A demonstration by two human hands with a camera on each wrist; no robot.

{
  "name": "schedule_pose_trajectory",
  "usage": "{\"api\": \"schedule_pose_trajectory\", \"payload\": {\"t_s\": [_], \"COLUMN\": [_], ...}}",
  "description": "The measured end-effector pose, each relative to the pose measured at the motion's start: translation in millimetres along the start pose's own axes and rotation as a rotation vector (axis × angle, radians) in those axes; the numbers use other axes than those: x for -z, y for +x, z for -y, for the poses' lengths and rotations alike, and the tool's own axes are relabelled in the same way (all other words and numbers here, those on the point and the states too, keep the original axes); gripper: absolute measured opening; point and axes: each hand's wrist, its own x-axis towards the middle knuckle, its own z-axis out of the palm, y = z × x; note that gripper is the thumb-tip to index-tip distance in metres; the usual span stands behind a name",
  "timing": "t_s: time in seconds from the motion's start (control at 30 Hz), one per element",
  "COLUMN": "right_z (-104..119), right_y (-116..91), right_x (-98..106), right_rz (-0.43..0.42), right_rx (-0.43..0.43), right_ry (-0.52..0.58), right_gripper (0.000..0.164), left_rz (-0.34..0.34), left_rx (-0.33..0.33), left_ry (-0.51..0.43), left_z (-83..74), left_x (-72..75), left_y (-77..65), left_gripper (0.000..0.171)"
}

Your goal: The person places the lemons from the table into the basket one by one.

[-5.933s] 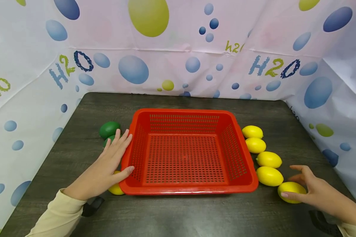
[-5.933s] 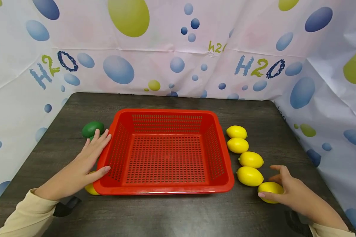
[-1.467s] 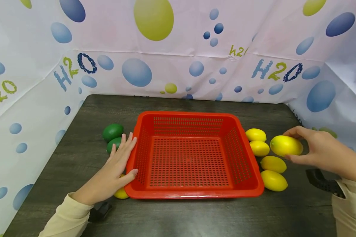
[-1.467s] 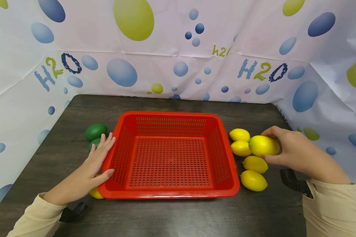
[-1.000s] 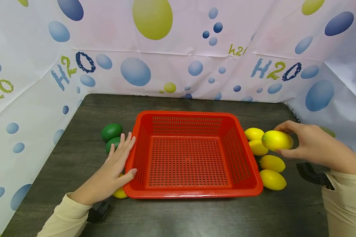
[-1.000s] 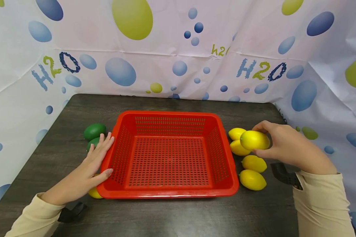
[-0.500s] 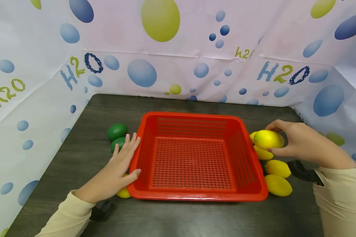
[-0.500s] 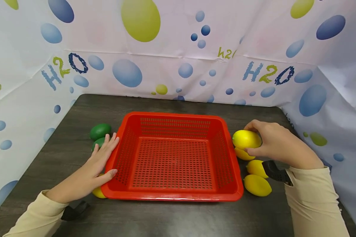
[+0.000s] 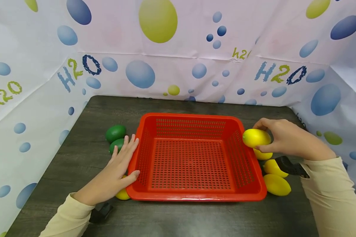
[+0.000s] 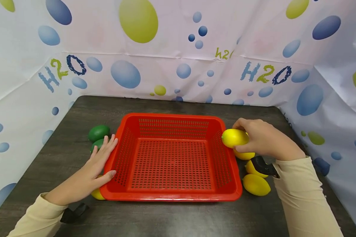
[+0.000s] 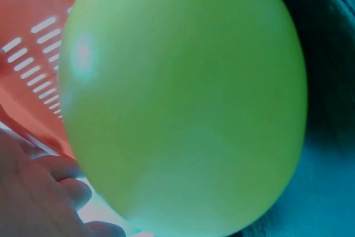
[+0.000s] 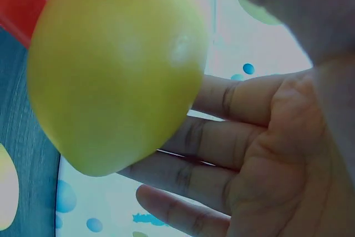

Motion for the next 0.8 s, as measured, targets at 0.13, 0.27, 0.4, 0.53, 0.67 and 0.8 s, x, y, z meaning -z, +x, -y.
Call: {"api": "schedule_pose_trajectory", "payload": {"t_s": [0.13, 0.27, 0.4, 0.53, 0.67, 0.8], "right_z": [5, 9, 13, 17, 21, 25], "right_y": [6, 11, 16, 21, 27, 33], "right_x": [1, 0, 0, -2, -4, -4], "right_rz": [0.024, 0.039, 0.042, 0.05, 0.063, 0.088], "right_rx": [-0.008, 0.001, 0.028, 0.046, 0.051, 0.032], "right_ry": [0.021, 0.051, 0.064, 0.069, 0.07, 0.068], "right_gripper": [0.047, 0.044, 0.042, 0.043, 0.043, 0.043], "left_rz": [-0.005, -0.004, -0.003, -0.003, -0.003, -0.005], "left_rx": [-0.001, -0.001, 0.004, 0.005, 0.007, 0.011], "left_ry": [0.004, 0.004, 0.015, 0.026, 0.012, 0.0], "left_z": [-0.1, -0.4, -1.3, -0.7, 0.0, 0.7], "left_x": [0.1, 0.2, 0.6, 0.7, 0.0, -0.7], "left_y": [-0.2, 0.1, 0.3, 1.3, 1.2, 1.1], "left_gripper": [0.084, 0.084, 0.084, 0.085, 0.085, 0.085]}}
